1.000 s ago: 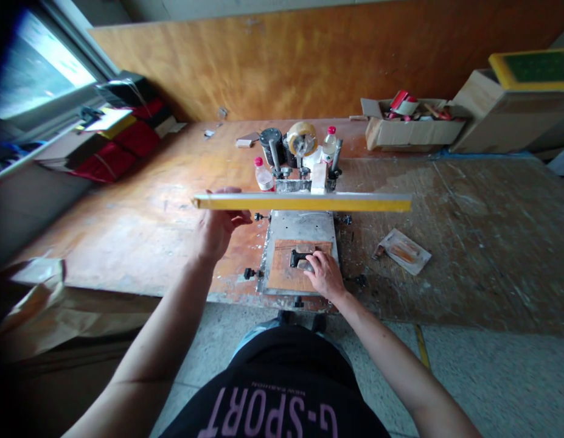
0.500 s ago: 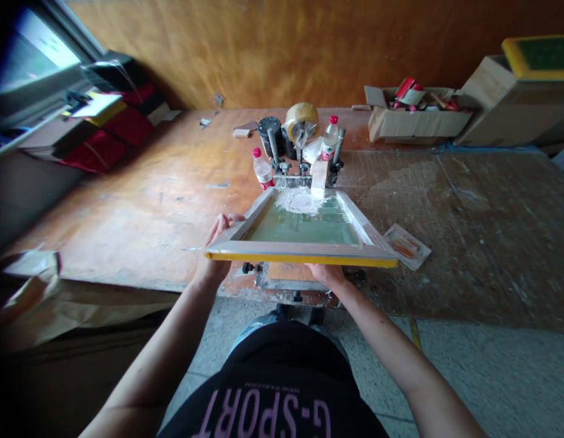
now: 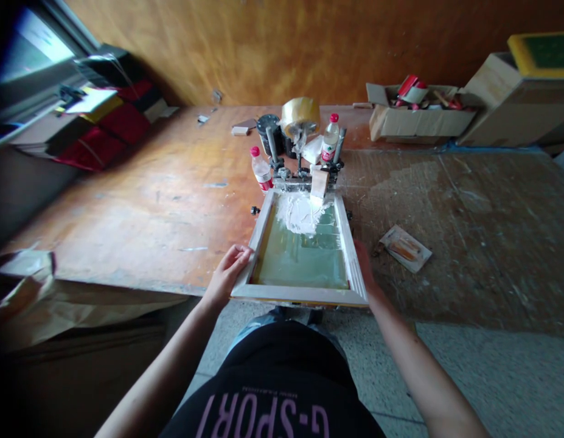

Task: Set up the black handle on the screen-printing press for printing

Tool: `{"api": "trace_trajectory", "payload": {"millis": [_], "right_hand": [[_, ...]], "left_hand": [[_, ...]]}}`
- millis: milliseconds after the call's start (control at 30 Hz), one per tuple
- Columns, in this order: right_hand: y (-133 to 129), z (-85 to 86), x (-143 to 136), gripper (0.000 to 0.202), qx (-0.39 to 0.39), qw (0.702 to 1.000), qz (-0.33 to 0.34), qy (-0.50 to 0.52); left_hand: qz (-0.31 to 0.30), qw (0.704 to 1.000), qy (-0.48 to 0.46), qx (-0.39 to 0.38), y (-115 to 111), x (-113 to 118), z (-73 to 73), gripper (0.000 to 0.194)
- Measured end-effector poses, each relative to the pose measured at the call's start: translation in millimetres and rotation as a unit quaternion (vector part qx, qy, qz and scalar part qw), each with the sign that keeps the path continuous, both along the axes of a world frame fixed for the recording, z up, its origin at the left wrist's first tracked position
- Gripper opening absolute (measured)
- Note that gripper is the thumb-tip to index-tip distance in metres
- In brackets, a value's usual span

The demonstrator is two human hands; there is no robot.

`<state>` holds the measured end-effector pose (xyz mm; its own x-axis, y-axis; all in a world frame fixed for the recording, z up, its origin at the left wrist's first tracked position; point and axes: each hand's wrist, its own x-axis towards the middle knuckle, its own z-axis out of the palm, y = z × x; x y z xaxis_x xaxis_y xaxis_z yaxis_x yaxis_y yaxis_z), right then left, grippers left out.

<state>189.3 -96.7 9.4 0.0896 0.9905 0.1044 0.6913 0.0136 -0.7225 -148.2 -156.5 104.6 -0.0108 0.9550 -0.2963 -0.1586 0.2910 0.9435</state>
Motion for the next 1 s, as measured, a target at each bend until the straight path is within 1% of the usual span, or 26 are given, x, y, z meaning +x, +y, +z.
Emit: {"api": "trace_trajectory", "payload": {"millis": [100, 200, 300, 367, 433, 467, 533, 600, 667, 733, 800, 900, 1000], "right_hand": [[15, 17.2, 16, 0.026, 0.054, 0.998, -0.006, -0.022], [37, 38.4, 13, 0.028, 0.128, 0.991, -0.003, -0.037], [66, 60.3, -9, 0.033, 0.185, 0.98, 0.025, -0.067], [89, 72.1, -29, 0.045, 0.212, 0.97, 0.048, -0.106], [112, 79.7, -48, 0.056, 0.217, 0.963, 0.062, -0.15], [122, 81.9, -56, 0.058, 0.21, 0.96, 0.065, -0.171], [139, 83.4, -68, 0.052, 0.176, 0.96, 0.071, -0.208], [149, 82.4, -75, 0.038, 0.139, 0.96, 0.082, -0.229], [149, 80.1, -77, 0.028, 0.118, 0.961, 0.094, -0.231], [142, 76.8, -74, 0.024, 0.121, 0.966, 0.088, -0.211], [134, 71.8, -67, 0.024, 0.125, 0.977, 0.049, -0.164], [129, 59.8, -54, 0.029, 0.113, 0.991, -0.042, -0.051], [132, 45.2, -41, 0.033, 0.067, 0.992, -0.104, 0.026]], "left_hand": [[-0.004, 1.0, 0.001, -0.008, -1, 2, -23.8, 0.035], [-0.006, 1.0, 0.003, -0.016, 0, 3, -46.0, 0.035], [-0.005, 1.0, 0.015, -0.025, 2, 4, -60.7, 0.033], [-0.002, 0.999, 0.023, -0.028, 3, 6, -66.4, 0.032], [-0.001, 0.999, 0.024, -0.03, 3, 7, -70.2, 0.031], [-0.002, 0.999, 0.022, -0.03, 4, 7, -71.8, 0.031], [-0.003, 0.999, 0.019, -0.031, 4, 7, -74.4, 0.031], [-0.003, 0.999, 0.018, -0.034, 5, 8, -76.2, 0.032], [-0.003, 0.999, 0.017, -0.038, 5, 7, -76.9, 0.032], [-0.003, 0.999, 0.013, -0.043, 5, 7, -76.6, 0.032], [-0.002, 0.999, 0.011, -0.048, 5, 8, -75.7, 0.032], [0.001, 0.998, 0.012, -0.054, 5, 8, -73.6, 0.034], [0.001, 0.998, 0.014, -0.058, 4, 7, -71.0, 0.035]]}}
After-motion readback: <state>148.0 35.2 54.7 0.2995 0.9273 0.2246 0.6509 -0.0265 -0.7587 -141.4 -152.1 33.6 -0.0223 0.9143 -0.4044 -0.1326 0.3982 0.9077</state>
